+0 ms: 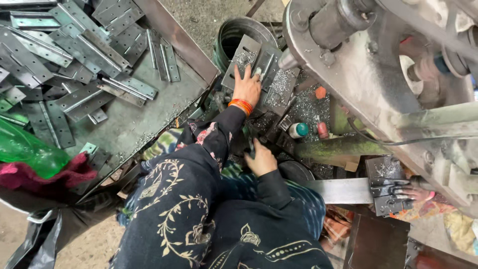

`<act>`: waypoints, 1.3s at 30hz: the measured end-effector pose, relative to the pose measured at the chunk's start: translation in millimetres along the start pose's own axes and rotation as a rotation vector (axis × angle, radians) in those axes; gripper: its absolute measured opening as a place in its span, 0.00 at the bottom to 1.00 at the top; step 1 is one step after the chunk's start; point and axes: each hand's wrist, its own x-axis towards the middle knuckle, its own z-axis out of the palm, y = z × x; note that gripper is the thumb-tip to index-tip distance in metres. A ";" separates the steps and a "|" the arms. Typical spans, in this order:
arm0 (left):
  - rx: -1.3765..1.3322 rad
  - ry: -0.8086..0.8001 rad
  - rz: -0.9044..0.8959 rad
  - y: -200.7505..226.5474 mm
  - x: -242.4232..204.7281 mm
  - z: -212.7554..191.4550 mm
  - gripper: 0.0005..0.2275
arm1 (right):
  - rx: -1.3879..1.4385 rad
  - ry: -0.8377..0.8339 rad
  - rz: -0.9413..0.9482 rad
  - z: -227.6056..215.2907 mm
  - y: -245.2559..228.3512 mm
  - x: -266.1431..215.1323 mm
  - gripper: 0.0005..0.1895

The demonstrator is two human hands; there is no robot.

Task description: The person operates a drill press to process metal brackets. They pick up a bracket from a pile, place it under the drill, and activate the machine with a foot pedal. After drilling, they remove the bracket and place it back into the pile.

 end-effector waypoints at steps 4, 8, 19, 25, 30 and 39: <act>-0.001 0.012 0.013 2.1 -2.5 1.5 0.16 | 0.131 0.077 0.008 75.9 9.8 -17.4 0.48; 0.085 -0.071 0.080 -1.2 -13.0 -6.2 0.16 | 0.278 0.159 -0.031 114.5 20.3 -2.9 0.46; 0.100 -0.146 0.007 -0.9 -18.2 -20.3 0.20 | 0.089 0.016 -0.044 -6.5 0.9 -6.9 0.40; 0.106 -0.132 -0.021 -5.9 9.0 -12.0 0.19 | 0.124 0.051 0.011 62.8 12.1 -6.5 0.46; 0.132 -0.042 -0.029 -20.1 5.4 -5.9 0.20 | 0.302 0.225 -0.091 136.3 37.3 -3.7 0.49; 0.124 -0.103 0.002 -6.2 7.9 -11.6 0.21 | 0.130 0.021 -0.013 55.1 16.8 -7.5 0.47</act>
